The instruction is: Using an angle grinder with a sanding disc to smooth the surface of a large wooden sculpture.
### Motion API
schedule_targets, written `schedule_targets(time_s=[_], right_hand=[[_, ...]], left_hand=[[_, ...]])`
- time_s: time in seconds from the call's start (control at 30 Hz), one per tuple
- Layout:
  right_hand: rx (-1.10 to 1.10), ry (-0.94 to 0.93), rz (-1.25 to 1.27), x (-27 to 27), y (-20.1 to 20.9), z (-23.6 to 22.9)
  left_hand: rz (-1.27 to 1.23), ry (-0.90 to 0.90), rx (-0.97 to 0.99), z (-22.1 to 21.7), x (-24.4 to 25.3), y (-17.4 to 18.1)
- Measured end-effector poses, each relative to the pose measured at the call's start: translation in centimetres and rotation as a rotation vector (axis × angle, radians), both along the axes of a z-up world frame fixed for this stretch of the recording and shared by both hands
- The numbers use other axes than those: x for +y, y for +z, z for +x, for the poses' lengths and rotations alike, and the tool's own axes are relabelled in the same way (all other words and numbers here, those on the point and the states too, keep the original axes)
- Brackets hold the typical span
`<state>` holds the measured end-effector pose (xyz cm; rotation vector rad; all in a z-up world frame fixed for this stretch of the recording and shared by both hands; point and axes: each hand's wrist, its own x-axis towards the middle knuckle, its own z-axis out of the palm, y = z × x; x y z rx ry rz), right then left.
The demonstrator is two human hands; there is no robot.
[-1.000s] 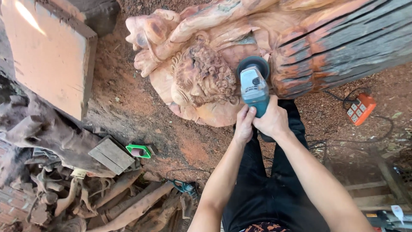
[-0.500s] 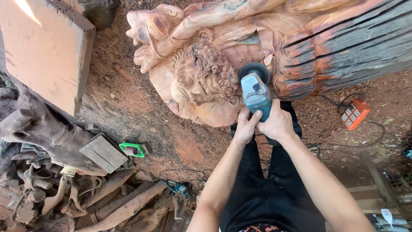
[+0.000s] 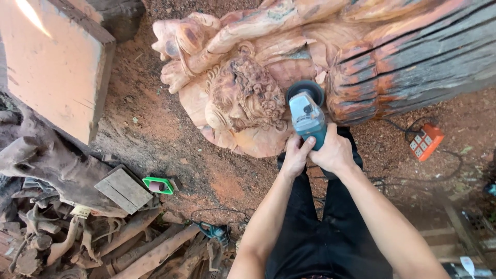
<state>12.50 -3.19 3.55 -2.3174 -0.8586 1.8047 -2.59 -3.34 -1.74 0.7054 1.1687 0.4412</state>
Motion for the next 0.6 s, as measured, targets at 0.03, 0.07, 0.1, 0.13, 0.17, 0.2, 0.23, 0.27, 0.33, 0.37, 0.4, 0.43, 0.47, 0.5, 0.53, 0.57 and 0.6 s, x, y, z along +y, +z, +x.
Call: schedule_targets(time_s=[0.03,0.07,0.1,0.13,0.17,0.2,0.23,0.27,0.33,0.37,0.4,0.43,0.47,0.5,0.53,0.57,0.6], right_hand=[[0.001,0.014,0.002,0.0,0.0,0.0],[0.0,0.013,0.007,-0.3,0.0,-0.2],[-0.005,0.035,0.005,-0.6,-0.1,-0.3],[-0.01,0.058,0.001,-1.0,-0.2,-0.4],[-0.012,0.056,0.004,-1.1,-0.5,-0.4],[-0.035,0.082,0.019,-1.5,-0.5,-0.5],[-0.059,0.108,0.034,-1.8,-0.7,-0.6],[-0.058,0.111,0.027,-1.8,-0.5,-0.3],[-0.053,0.129,0.061,-1.6,-0.2,0.2],[-0.054,0.133,0.059,-1.8,-0.4,0.2],[-0.061,0.155,0.053,-1.9,-0.6,0.3],[-0.068,0.176,0.048,-2.1,-0.7,0.4],[-0.066,0.182,0.043,-2.4,-1.0,0.4],[-0.092,0.177,0.067,-2.7,-1.3,0.4],[-0.12,0.17,0.093,-2.9,-1.7,0.4],[-0.119,0.173,0.09,-3.4,-1.9,0.2],[-0.13,0.179,0.132,-3.8,-2.2,0.2]], left_hand=[[0.017,-0.002,-0.001,-0.2,-0.1,-0.2],[0.022,-0.003,-0.002,-0.5,-0.3,-0.4],[-0.022,0.005,-0.03,-0.8,-0.4,-0.6],[-0.068,0.013,-0.058,-1.1,-0.7,-0.9],[-0.064,0.011,-0.06,-1.0,-1.0,-1.2],[-0.115,0.052,-0.071,-0.9,-1.7,-1.3],[-0.167,0.093,-0.082,-0.9,-2.4,-1.4],[-0.173,0.097,-0.081,-1.2,-3.5,-2.4],[-0.268,0.179,-0.138,-1.8,-5.7,-4.5],[-0.27,0.184,-0.139,-1.9,-6.1,-4.9],[-0.276,0.178,-0.145,-2.0,-6.5,-5.2],[-0.281,0.173,-0.151,-2.1,-6.8,-5.6],[-0.286,0.179,-0.15,-2.1,-6.7,-5.7],[-0.283,0.155,-0.148,-2.1,-6.6,-5.7],[-0.28,0.128,-0.148,-2.0,-6.4,-5.8],[-0.283,0.132,-0.147,-2.1,-6.6,-5.6],[-0.291,0.142,-0.164,-2.0,-6.7,-5.6]])
